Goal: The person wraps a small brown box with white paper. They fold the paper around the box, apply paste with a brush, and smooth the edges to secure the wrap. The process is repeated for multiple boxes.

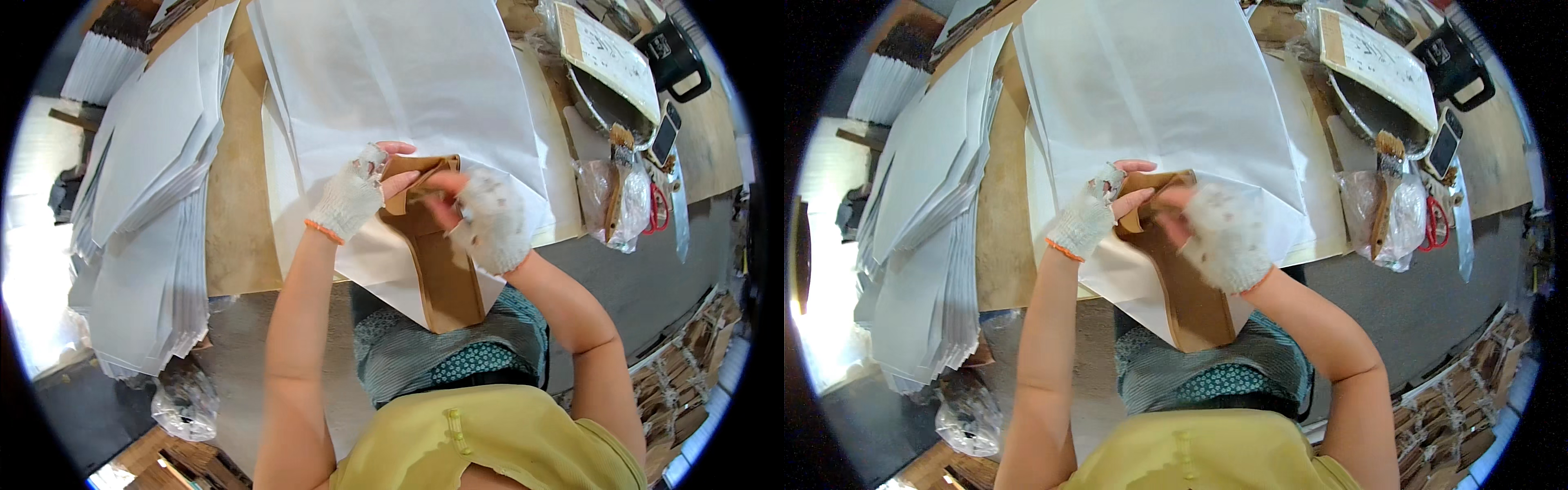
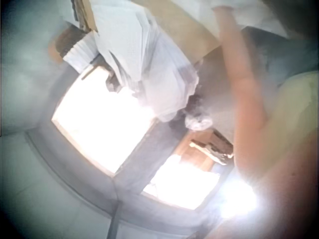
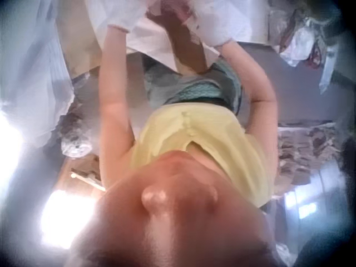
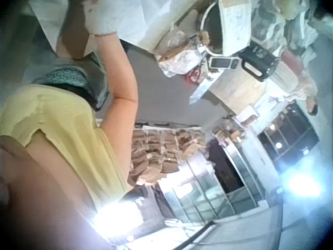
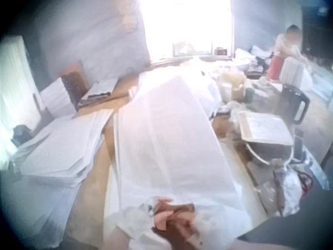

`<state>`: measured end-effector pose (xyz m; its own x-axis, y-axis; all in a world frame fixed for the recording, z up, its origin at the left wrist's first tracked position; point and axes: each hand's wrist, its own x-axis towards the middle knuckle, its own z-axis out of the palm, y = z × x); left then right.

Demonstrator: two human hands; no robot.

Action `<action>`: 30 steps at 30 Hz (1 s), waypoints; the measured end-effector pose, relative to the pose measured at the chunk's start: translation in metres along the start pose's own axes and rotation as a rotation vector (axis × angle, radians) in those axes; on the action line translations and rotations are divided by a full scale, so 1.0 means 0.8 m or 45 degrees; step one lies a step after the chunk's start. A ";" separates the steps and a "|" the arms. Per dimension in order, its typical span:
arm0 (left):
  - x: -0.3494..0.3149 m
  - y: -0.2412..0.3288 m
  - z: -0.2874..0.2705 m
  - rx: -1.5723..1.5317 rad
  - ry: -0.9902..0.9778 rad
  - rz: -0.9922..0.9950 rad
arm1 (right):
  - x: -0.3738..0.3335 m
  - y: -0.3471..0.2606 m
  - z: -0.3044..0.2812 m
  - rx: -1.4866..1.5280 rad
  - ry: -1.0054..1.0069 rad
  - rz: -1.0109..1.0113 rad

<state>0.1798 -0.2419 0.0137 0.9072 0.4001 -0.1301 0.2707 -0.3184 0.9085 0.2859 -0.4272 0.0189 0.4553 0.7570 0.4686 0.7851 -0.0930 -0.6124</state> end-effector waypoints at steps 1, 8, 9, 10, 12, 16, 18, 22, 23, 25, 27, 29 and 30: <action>0.002 0.009 -0.001 -0.012 -0.052 -0.084 | 0.007 0.006 -0.011 -0.075 0.107 -0.013; 0.002 0.016 0.006 0.028 -0.031 -0.304 | 0.014 0.026 -0.034 -0.264 -0.009 -0.144; -0.001 0.015 0.007 0.005 -0.017 -0.342 | 0.012 0.023 -0.036 -0.363 -0.044 -0.164; -0.001 0.014 0.008 -0.001 -0.012 -0.347 | 0.013 0.024 -0.036 -0.396 -0.020 -0.234; -0.003 0.012 0.009 -0.008 -0.003 -0.361 | 0.010 0.028 -0.034 -0.455 0.031 -0.374; -0.003 0.015 0.009 -0.022 -0.013 -0.311 | 0.009 0.039 -0.039 -0.519 -0.046 -0.485; 0.000 0.014 0.008 -0.011 -0.026 -0.326 | 0.011 0.042 -0.043 -0.544 -0.094 -0.540; -0.006 0.009 0.012 -0.061 0.017 -0.283 | 0.019 0.036 -0.046 -0.314 -0.164 -0.242; -0.007 0.007 0.014 -0.072 0.036 -0.237 | 0.017 0.034 -0.041 -0.274 -0.146 -0.121; -0.007 0.010 0.016 -0.005 0.069 -0.237 | 0.011 0.035 -0.030 -0.218 -0.124 0.043; -0.004 0.024 0.012 0.160 0.099 -0.337 | 0.007 0.041 -0.017 -0.174 -0.117 0.130; -0.001 0.021 0.014 0.170 0.114 -0.334 | 0.004 0.040 -0.010 -0.215 -0.111 0.180; 0.000 0.019 0.014 0.176 0.121 -0.333 | 0.003 0.040 -0.008 -0.235 -0.108 0.205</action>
<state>0.1871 -0.2566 0.0231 0.7686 0.5604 -0.3087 0.5381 -0.3053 0.7856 0.3153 -0.4324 0.0046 0.5498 0.7738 0.3145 0.7721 -0.3272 -0.5447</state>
